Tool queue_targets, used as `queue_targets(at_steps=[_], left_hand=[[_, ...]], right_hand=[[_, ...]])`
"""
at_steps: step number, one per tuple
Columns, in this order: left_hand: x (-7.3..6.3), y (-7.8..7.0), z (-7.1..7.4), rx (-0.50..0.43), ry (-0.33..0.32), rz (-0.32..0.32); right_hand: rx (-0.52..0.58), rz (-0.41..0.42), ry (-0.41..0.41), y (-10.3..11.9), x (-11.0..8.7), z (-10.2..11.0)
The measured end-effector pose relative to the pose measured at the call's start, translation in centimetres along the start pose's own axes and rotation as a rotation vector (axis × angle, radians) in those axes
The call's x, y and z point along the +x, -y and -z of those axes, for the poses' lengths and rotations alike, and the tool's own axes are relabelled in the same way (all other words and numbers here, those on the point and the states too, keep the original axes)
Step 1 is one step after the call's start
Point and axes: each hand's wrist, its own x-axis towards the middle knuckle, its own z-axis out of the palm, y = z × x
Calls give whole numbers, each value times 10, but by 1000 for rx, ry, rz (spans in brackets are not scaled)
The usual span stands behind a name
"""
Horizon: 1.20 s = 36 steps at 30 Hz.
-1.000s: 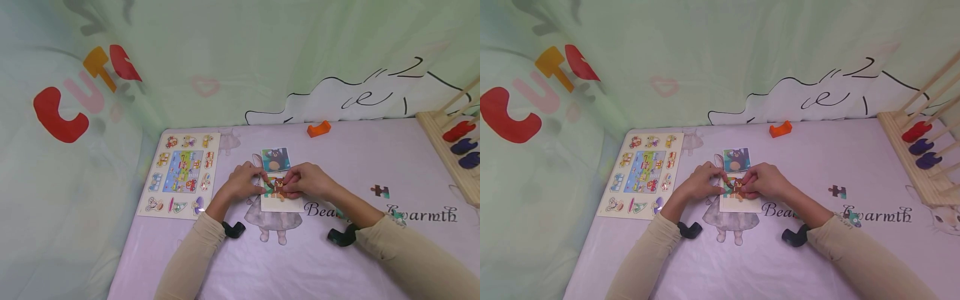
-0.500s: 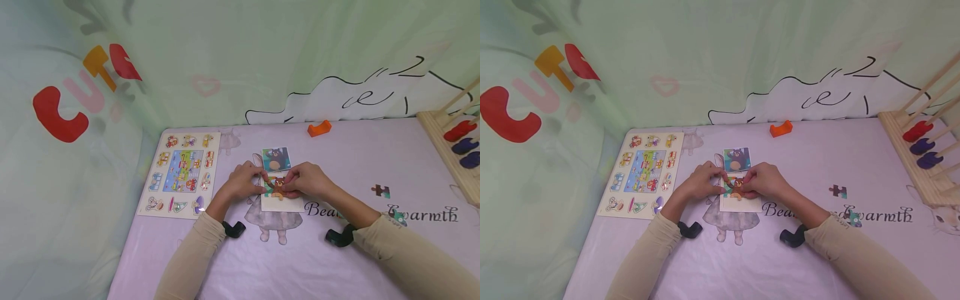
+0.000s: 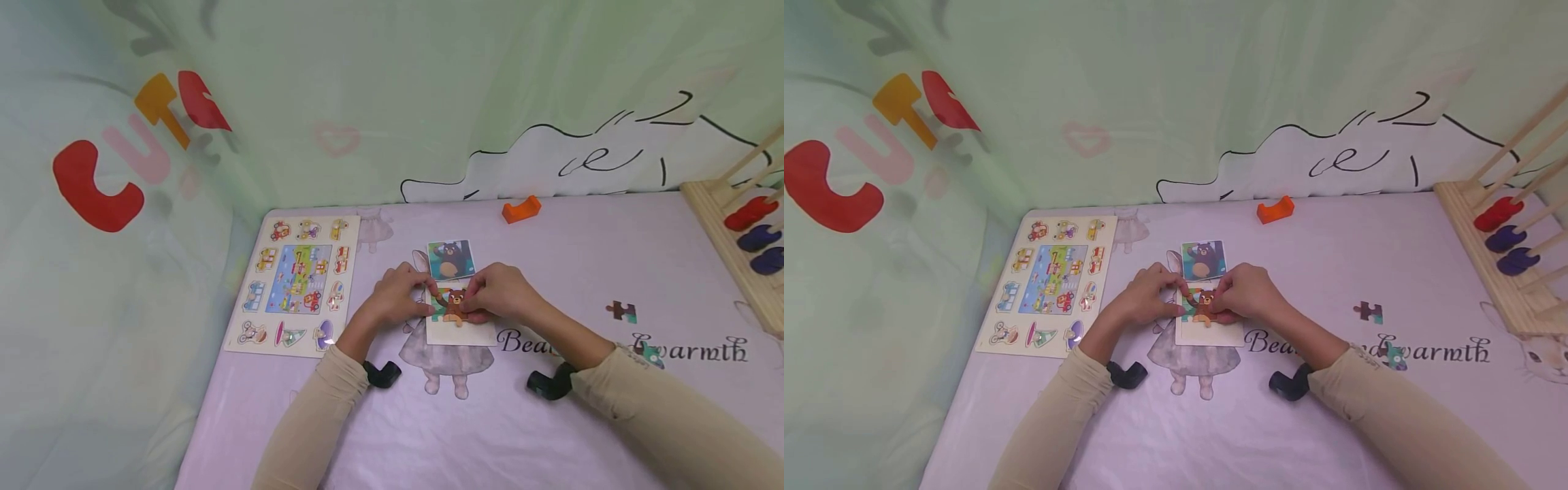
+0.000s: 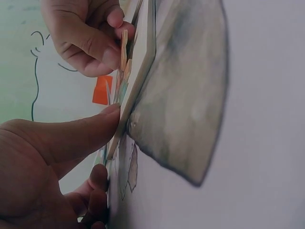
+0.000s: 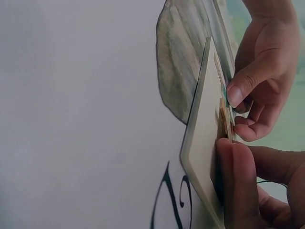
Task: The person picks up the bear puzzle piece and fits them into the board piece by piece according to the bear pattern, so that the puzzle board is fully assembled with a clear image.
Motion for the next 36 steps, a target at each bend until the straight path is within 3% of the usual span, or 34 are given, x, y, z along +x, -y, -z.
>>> queue_targets(at_steps=[18,25,36], left_hand=[[0,-1,0,14,-1,2],[-1,-3,0,-2,-6,4],[3,-20,-11,90,-113,148]], right_hand=[[-55,14,-5,1,0,1],[-85,54,48,-5,-3,6],[-101,99,75,-4,-5,6]])
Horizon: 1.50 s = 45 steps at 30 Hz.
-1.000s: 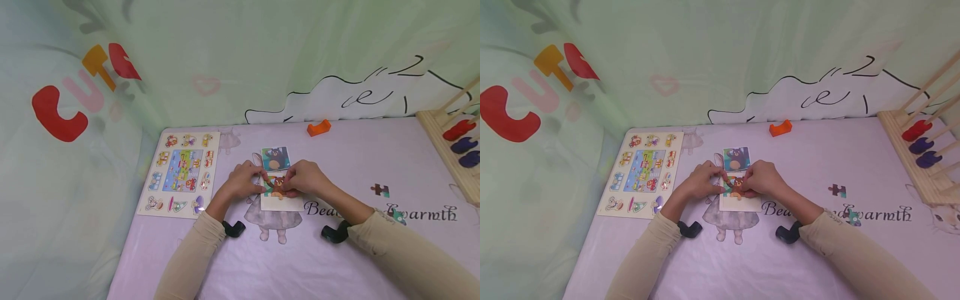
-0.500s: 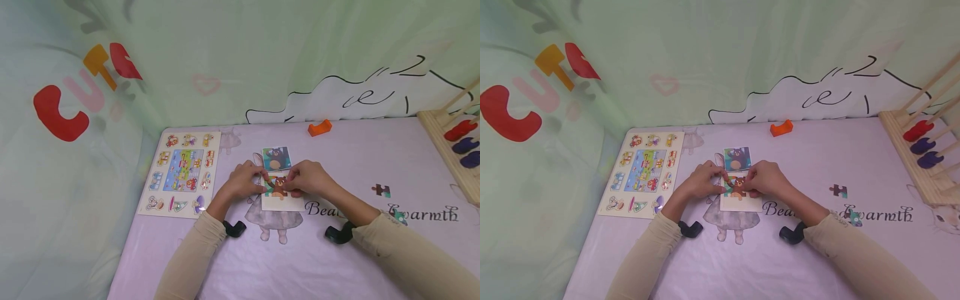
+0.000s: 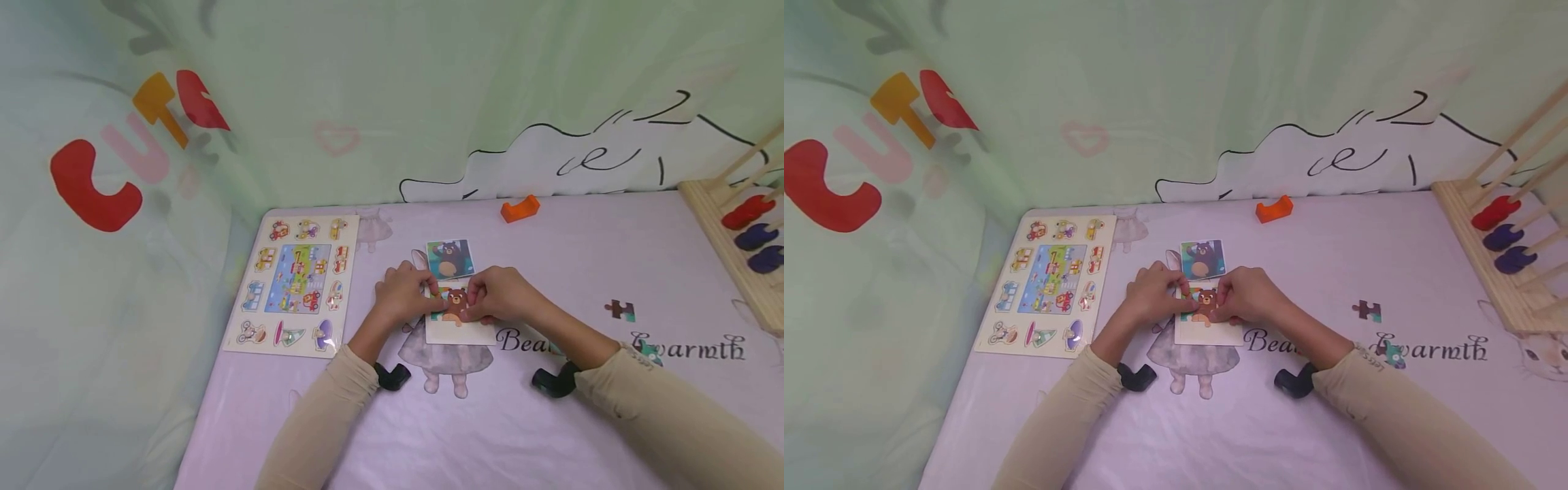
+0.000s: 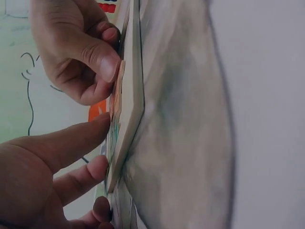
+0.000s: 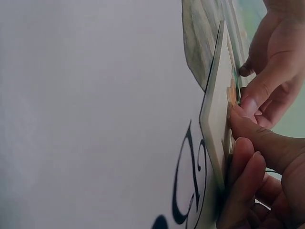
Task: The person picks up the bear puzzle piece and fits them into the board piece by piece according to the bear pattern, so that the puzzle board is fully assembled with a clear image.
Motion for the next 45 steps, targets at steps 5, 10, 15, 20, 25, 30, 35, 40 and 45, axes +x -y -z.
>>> queue_targets(at_steps=[5,10,15,20,25,30,35,40,45], left_hand=[[1,-7,-3,7,-19,49],[0,-8,-2,7,-20,60],[-2,-8,-1,0,-27,57],[-2,-8,-2,5,-32,64],[-2,-8,-2,6,-36,66],[-2,-9,-2,3,-39,60],[-3,-9,-2,-1,-35,59],[-3,-9,-2,7,-24,46],[-4,-9,-1,17,-12,38]], right_hand=[[-7,1,-4,-1,1,-1],[-42,5,-2,-2,2,-2],[-84,16,-10,-1,4,-4],[-124,26,-32,-1,5,-6],[-144,35,-51,0,4,-8],[-144,27,-51,1,3,-8],[-68,14,-23,0,2,-4],[-45,12,-13,0,2,-2],[-45,3,-14,1,1,-2]])
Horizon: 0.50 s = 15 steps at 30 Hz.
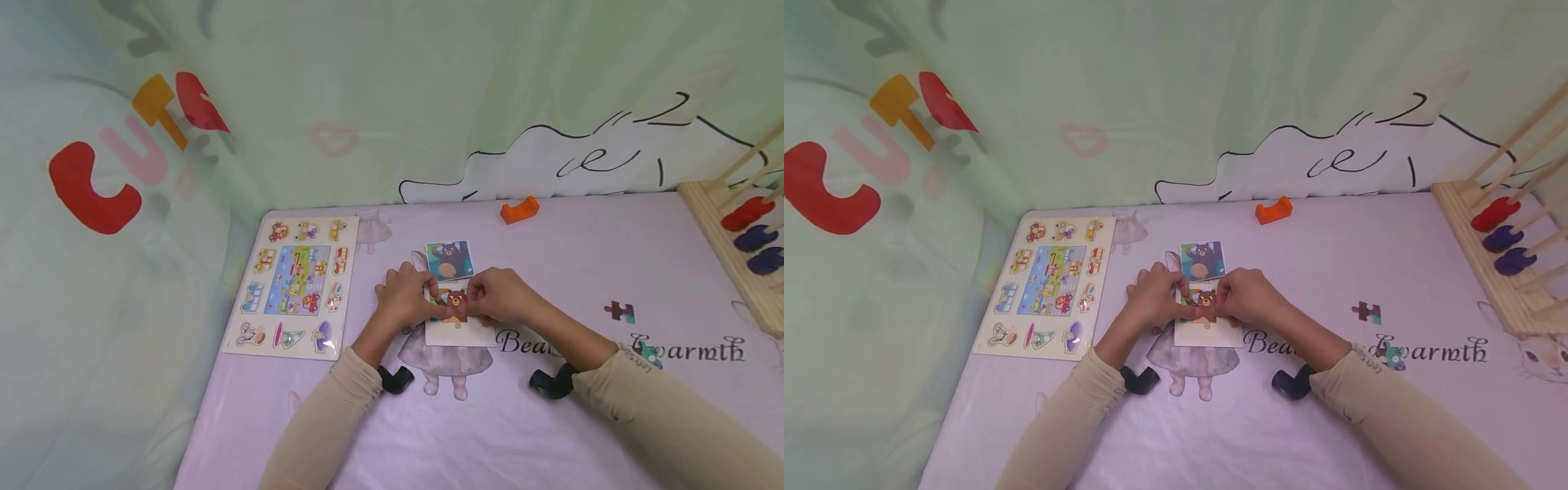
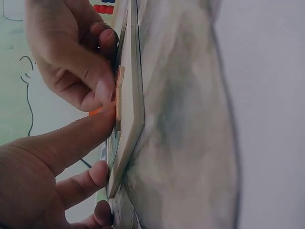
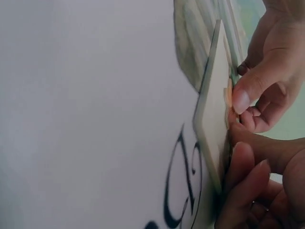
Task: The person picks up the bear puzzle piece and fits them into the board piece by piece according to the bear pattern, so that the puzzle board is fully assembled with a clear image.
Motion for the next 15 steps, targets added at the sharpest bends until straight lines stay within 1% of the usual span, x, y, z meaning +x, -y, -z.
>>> queue_targets(at_steps=[8,15], left_hand=[[0,1,2,18,34,2],[0,1,2,26,38,8]], right_hand=[[8,-7,-26,0,0,-1],[7,-22,-25,1,1,0]])
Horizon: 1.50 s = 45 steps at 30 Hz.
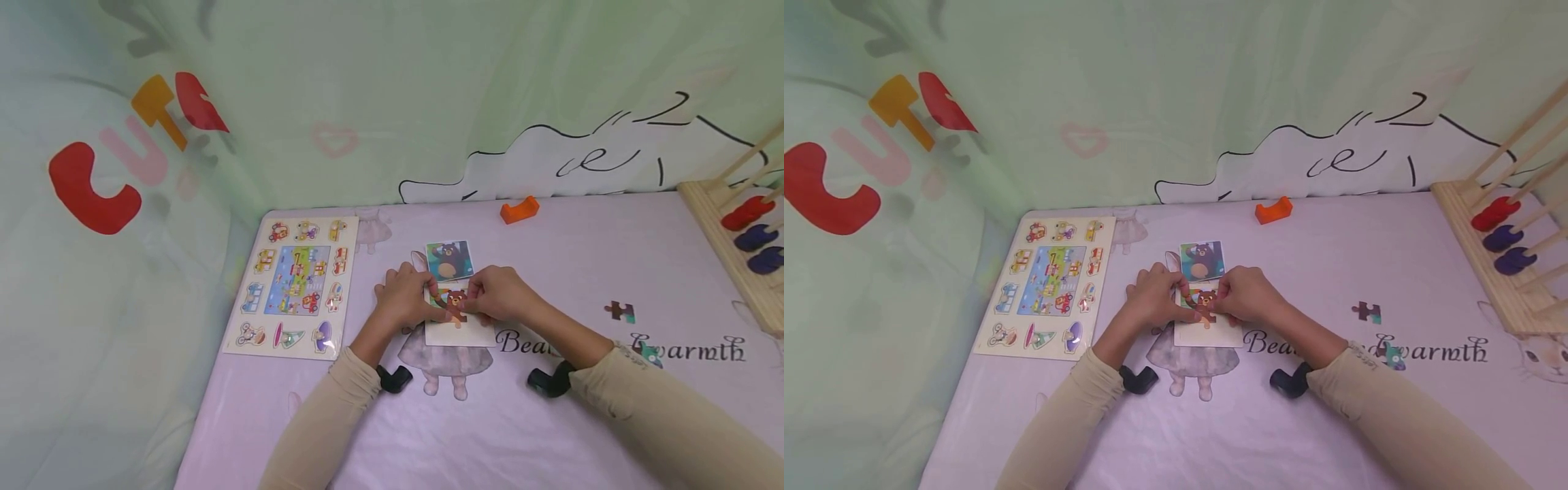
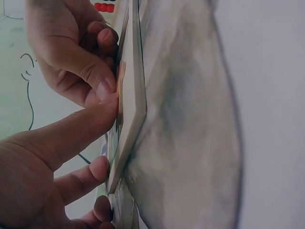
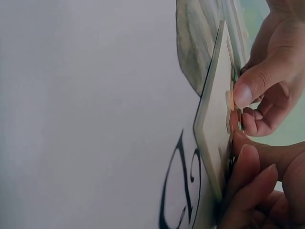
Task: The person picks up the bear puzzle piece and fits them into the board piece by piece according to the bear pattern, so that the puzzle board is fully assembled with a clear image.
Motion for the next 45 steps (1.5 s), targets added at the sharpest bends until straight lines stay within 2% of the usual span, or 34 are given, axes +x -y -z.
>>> queue_targets(at_steps=[21,31,38,45], left_hand=[[-2,0,0,11,-2,3],[-2,2,0,0,-15,0],[-2,1,1,1,-7,3],[-1,-1,0,-9,-2,-2]], right_hand=[[-18,-20,-32,-1,4,-1],[4,-28,4,-2,5,3],[46,-1,47,-10,2,10],[64,-6,26,-21,-7,29]])
